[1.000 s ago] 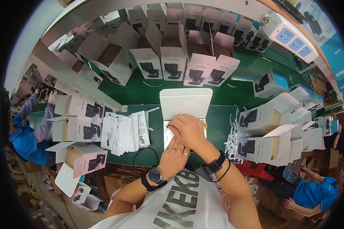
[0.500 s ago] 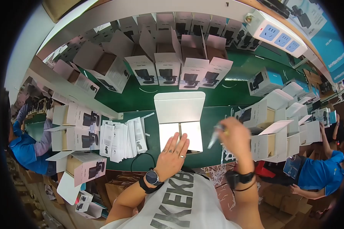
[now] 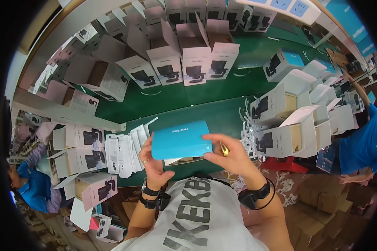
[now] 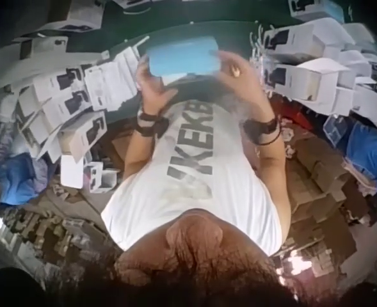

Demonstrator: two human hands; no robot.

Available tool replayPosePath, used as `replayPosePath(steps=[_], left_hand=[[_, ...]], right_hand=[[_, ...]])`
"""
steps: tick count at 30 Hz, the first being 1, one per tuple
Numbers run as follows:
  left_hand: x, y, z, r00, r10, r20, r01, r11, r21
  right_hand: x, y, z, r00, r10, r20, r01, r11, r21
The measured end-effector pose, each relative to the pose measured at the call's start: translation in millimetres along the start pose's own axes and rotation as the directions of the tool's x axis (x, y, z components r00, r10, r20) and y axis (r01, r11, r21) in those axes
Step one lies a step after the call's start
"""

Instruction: Folding cardboard boxes and placing items inside them on a production line.

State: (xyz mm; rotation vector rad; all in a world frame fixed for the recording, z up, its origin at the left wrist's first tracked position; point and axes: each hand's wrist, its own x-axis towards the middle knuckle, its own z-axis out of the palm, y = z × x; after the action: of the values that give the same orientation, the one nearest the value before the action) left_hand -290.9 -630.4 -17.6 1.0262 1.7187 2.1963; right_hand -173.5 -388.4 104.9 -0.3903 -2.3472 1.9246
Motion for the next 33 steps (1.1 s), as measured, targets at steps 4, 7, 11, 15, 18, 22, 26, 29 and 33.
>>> replayPosePath(steps=[4,7,11,15,18,22,26,29,33], left_hand=[[18,29,-4,0.993,-0.095,-0.076,0.1,0.992,0.072],[18,34,-9,0.973,-0.173,-0.155,0.123,0.95,-0.288],[40,34,0,0.91,0.17,0.378,-0.388,0.671,0.632],[35,36,41,0.929,-0.092,0.359,-0.233,0.61,0.757],[18,14,30,0.884,-0.287,0.369,-0.156,0.562,0.812],[29,22,-8,0.876,-0.172,0.45,-0.103,0.847,0.522],[22,40,-16,0.971,-0.117,-0.207,0.075,0.977,-0.201],[38,47,-25,0.986,-0.071,0.149,0.0,0.901,0.433],[24,17,-42,0.987,-0.065,0.145,-0.004,0.902,0.431]], right_hand=[[-4,8,9,0.981,-0.194,-0.016,0.19,0.974,-0.12],[11,-12,6,0.978,-0.162,-0.133,0.157,0.987,-0.044],[46,-25,8,0.967,-0.009,-0.253,0.027,0.997,0.067],[37,-29,11,0.974,0.151,-0.171,-0.106,0.963,0.246],[18,-21,5,0.983,0.171,-0.064,-0.159,0.975,0.155],[5,9,8,1.0,-0.004,0.03,0.011,0.976,-0.217],[-1,35,27,0.949,-0.307,-0.065,0.267,0.898,-0.349],[0,50,32,0.933,-0.333,-0.138,0.255,0.88,-0.4],[3,73,44,0.784,-0.612,-0.102,0.418,0.642,-0.642]])
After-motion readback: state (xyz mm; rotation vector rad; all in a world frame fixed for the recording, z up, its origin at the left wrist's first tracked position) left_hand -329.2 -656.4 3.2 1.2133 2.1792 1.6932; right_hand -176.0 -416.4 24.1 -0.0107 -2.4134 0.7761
